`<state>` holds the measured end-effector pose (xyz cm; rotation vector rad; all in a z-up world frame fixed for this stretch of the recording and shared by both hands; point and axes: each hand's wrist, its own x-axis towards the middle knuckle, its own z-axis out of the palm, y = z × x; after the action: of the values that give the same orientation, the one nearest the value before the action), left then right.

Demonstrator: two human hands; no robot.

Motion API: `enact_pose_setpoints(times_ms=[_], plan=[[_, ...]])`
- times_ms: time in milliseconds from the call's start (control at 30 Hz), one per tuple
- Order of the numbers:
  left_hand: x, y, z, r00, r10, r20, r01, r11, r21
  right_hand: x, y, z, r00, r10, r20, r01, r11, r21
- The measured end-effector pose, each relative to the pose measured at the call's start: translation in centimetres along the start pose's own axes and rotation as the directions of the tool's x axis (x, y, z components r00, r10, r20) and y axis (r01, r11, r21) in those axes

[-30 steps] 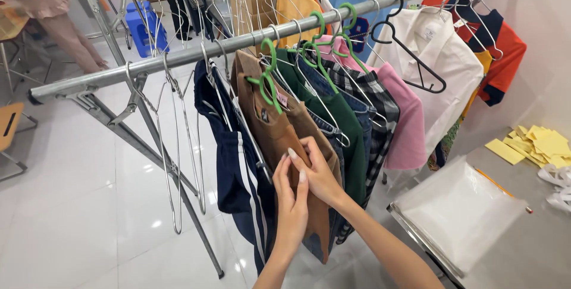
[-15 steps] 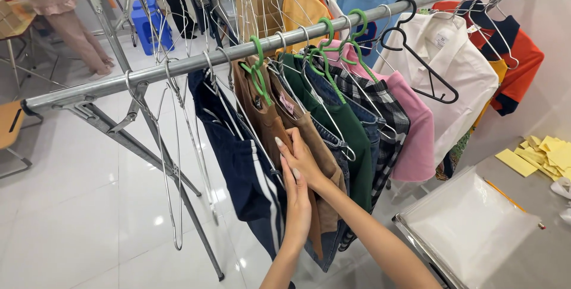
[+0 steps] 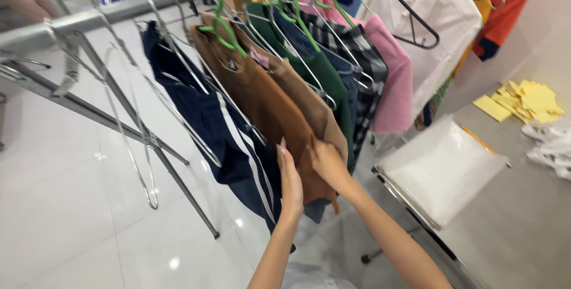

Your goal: The person picks up folded garments from a metal table, unfolds them, places them on hangers, and hangs them on a clothing rack. The person handles a pink top, brown shorts, and a pink skirt, repeating the process for each item.

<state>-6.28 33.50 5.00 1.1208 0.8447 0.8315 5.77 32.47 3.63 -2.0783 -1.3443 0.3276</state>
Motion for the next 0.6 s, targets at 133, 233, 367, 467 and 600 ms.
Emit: enact_pose_setpoints(times_ms=[133,233,367,467,600], plan=[[-3.3,0.7,2.2,1.0,0.023,-0.001,-0.023,1.0,-0.002,-2.9,2.1,-0.9,0.997,0.001,-0.076,-0.009,0.994,-0.111],[-4.7,-2.1,4.6,0.999,0.039,-0.014,-0.04,0.998,-0.055,-6.5,5.0,-1.6,0.999,-0.023,0.048,0.023,1.0,0.003],[-8.7,-4.2,7.3,1.0,0.005,-0.023,-0.006,0.999,-0.053,-9.8,14.1,-4.6,0.987,0.093,-0.134,-0.107,0.99,-0.094],[-10.5,-5.9,9.6,0.999,-0.006,0.05,0.007,1.0,-0.019,-14.4,18.8,-7.8,0.94,0.266,-0.213,-0.25,0.963,0.098],[-11.7,-9.8,13.3,0.989,-0.034,0.142,0.038,0.999,-0.024,-22.6,23.8,-13.3,0.855,0.404,-0.326,-0.209,0.843,0.496]])
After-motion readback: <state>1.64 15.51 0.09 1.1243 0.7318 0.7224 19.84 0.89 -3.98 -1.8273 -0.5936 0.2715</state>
